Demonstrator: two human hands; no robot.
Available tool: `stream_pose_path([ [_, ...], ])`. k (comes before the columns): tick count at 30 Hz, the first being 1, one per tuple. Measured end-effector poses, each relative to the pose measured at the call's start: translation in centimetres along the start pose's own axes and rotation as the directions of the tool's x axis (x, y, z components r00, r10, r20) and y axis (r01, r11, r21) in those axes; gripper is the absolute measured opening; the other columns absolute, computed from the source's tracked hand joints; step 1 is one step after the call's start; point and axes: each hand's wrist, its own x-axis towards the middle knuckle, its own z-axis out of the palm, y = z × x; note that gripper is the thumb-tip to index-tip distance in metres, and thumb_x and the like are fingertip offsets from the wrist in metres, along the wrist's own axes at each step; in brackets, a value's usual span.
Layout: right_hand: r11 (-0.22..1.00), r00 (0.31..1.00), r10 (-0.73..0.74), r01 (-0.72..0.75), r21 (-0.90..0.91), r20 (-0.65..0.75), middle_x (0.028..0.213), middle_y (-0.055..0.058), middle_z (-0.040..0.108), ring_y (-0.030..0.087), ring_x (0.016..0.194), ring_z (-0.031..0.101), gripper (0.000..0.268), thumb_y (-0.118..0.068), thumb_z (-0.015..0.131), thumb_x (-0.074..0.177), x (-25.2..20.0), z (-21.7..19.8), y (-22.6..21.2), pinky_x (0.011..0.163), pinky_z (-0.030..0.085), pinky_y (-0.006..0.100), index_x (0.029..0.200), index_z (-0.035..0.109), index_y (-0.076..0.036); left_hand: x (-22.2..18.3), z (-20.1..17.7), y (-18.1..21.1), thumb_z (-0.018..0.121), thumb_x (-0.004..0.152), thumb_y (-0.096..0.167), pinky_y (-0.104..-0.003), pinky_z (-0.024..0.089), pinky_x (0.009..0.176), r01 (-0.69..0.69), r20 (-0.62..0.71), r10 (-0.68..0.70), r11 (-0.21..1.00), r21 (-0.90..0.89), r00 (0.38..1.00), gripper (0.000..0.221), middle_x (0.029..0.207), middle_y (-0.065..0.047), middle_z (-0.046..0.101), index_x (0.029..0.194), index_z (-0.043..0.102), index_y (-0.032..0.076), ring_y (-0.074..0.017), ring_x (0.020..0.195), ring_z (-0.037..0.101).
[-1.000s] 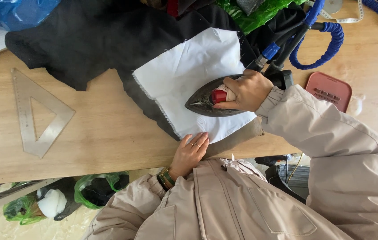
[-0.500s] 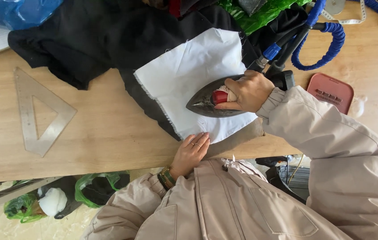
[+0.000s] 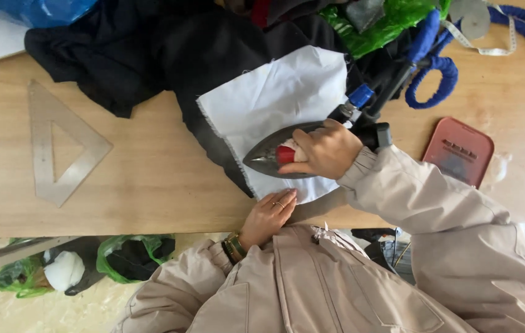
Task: Ironing and pressing the seams of a black garment with red trim using a steam iron and a pressing ham for shaping.
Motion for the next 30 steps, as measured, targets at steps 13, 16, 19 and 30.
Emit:
stream_pose_path([
  [13, 0.995, 0.991, 0.1, -0.101, 0.015, 0.084, 0.046, 0.002, 0.055, 0.02, 0.044, 0.06, 0.061, -0.072, 0.071, 0.086, -3.7, 0.0, 4.7, 0.06, 0.046, 0.031, 0.083, 0.063, -0.012, -0.4, 0.3, -0.1, 0.051, 0.106, 0.012, -0.032, 0.058, 0.091, -0.043, 0.02, 0.043, 0.999, 0.016, 0.999, 0.021, 0.123, -0.012, 0.07, 0.11, 0.071, 0.005, -0.0235, 0.108, 0.072],
  [16, 0.99, 0.981, 0.132, -0.137, 0.019, 0.144, 0.048, 0.003, 0.057, 0.02, 0.045, 0.061, 0.06, -0.071, 0.071, 0.087, -3.9, -0.4, 4.9, 0.061, 0.046, 0.032, 0.085, 0.064, -0.012, -0.6, 0.5, -0.1, 0.052, 0.106, 0.012, -0.032, 0.058, 0.092, -0.034, 0.013, 0.034, 0.999, 0.01, 0.999, 0.021, 0.123, -0.012, 0.071, 0.11, 0.072, 0.006, -0.0228, 0.108, 0.072],
  [19, 0.987, 0.976, 0.156, -0.159, 0.01, 0.15, 0.048, 0.003, 0.058, 0.02, 0.045, 0.061, 0.06, -0.072, 0.071, 0.087, -4.0, -0.6, 4.9, 0.061, 0.045, 0.032, 0.086, 0.064, -0.012, -0.6, 0.6, -0.1, 0.053, 0.105, 0.012, -0.032, 0.058, 0.092, -0.025, 0.0, 0.025, 1.0, 0.0, 1.0, 0.02, 0.122, -0.011, 0.072, 0.109, 0.072, 0.006, -0.0224, 0.108, 0.072],
  [30, 0.983, 0.974, 0.183, -0.186, 0.008, 0.133, 0.052, 0.005, 0.06, 0.021, 0.053, 0.065, 0.061, -0.074, 0.073, 0.084, -9.9, -2.2, 6.9, 0.065, 0.05, 0.03, 0.091, 0.066, -0.014, 1.0, -1.2, -0.4, 0.06, 0.101, 0.01, -0.032, 0.058, 0.09, -0.001, 0.001, 0.001, 0.996, -0.091, 1.0, 0.014, 0.115, -0.011, 0.073, 0.103, 0.072, 0.005, -0.0221, 0.102, 0.074],
])
